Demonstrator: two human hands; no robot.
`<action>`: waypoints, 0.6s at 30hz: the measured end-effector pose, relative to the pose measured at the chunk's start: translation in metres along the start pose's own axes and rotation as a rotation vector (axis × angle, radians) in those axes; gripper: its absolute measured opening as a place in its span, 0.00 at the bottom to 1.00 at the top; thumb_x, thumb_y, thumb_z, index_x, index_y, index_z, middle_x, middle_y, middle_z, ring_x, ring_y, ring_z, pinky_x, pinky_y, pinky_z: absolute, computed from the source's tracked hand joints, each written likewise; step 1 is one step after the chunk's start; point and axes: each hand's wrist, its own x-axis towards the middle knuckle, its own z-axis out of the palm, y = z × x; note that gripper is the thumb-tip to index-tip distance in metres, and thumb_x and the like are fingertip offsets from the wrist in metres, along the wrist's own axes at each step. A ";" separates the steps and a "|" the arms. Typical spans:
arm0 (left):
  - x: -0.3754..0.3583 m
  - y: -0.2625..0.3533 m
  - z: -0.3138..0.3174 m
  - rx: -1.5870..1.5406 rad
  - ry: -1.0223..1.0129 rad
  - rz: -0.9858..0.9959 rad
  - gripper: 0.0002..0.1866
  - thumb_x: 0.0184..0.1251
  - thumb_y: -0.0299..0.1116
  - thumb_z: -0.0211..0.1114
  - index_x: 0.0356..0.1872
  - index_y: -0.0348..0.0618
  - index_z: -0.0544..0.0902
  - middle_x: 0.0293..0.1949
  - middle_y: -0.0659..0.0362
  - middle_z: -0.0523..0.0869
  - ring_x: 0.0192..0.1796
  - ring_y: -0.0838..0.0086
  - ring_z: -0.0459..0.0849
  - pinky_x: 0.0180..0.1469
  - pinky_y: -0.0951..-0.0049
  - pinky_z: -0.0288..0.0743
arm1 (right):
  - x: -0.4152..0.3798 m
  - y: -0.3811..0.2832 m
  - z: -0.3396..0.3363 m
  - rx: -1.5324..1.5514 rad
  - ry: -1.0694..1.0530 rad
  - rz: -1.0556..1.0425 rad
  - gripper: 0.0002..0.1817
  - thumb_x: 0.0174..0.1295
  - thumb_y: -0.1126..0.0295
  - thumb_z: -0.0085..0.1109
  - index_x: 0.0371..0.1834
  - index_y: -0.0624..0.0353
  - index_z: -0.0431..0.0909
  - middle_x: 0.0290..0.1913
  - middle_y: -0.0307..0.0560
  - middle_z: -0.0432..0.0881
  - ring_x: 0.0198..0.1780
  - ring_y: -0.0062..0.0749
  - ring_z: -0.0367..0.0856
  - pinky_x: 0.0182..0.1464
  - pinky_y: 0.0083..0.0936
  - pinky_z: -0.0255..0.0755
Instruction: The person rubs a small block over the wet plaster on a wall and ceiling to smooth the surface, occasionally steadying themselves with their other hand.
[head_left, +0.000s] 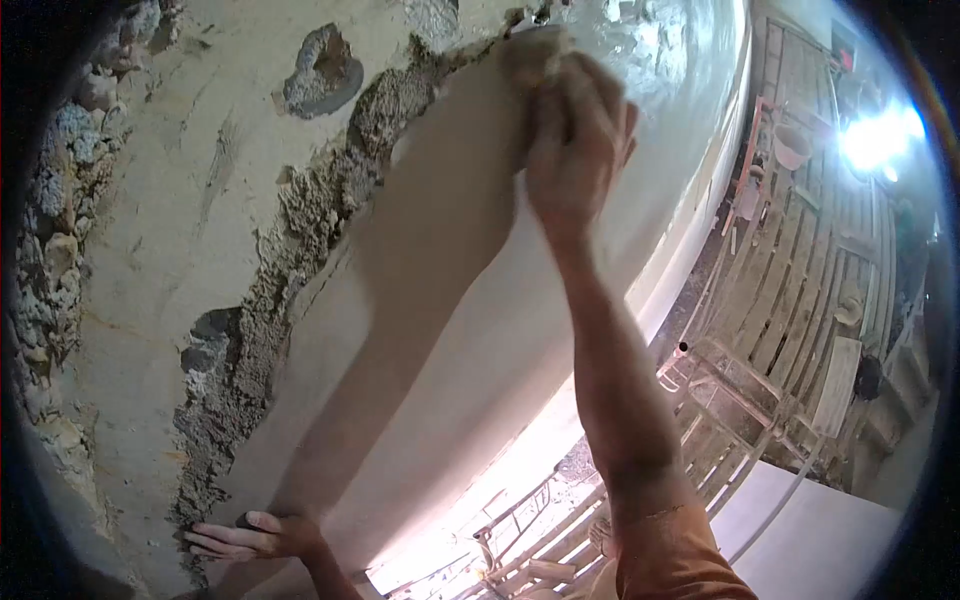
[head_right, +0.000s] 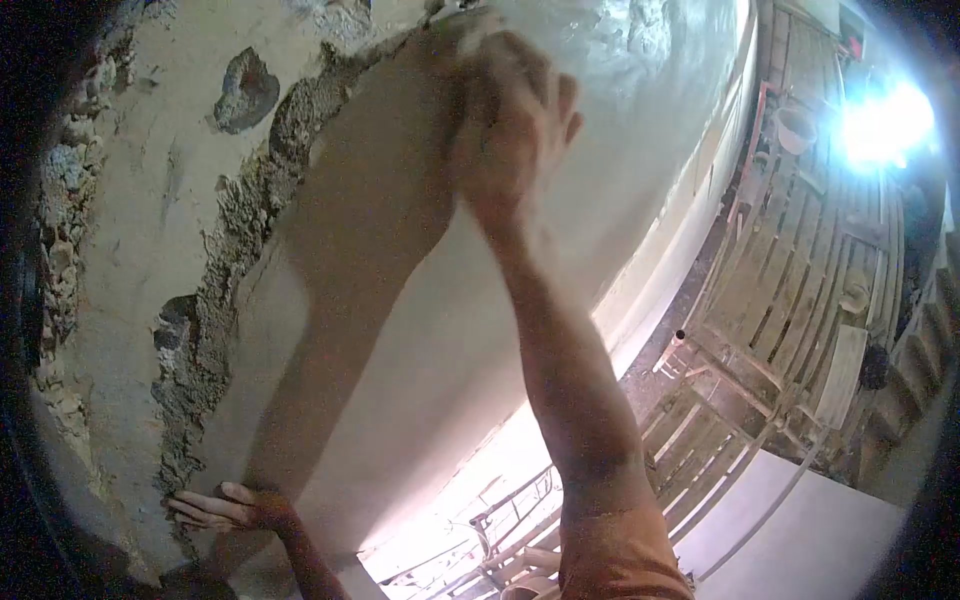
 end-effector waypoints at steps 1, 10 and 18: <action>-0.001 0.003 0.007 -0.015 0.006 -0.005 0.39 0.85 0.56 0.39 0.81 0.32 0.59 0.82 0.39 0.57 0.83 0.41 0.53 0.82 0.40 0.43 | 0.018 0.011 0.012 0.030 0.069 0.119 0.15 0.69 0.72 0.59 0.56 0.57 0.86 0.60 0.51 0.83 0.58 0.48 0.77 0.66 0.39 0.66; 0.003 0.004 0.004 -0.011 0.026 0.081 0.35 0.86 0.50 0.38 0.81 0.31 0.60 0.81 0.37 0.59 0.82 0.42 0.57 0.82 0.40 0.45 | -0.029 -0.019 -0.021 -0.004 -0.189 -0.045 0.17 0.69 0.72 0.58 0.59 0.58 0.86 0.63 0.54 0.82 0.61 0.47 0.77 0.66 0.40 0.65; -0.018 -0.046 0.032 0.159 0.060 0.094 0.40 0.85 0.61 0.36 0.81 0.36 0.61 0.82 0.41 0.60 0.82 0.41 0.58 0.81 0.33 0.46 | 0.115 0.131 0.036 -0.143 0.056 0.123 0.18 0.71 0.62 0.60 0.60 0.53 0.86 0.66 0.43 0.82 0.63 0.49 0.77 0.71 0.44 0.65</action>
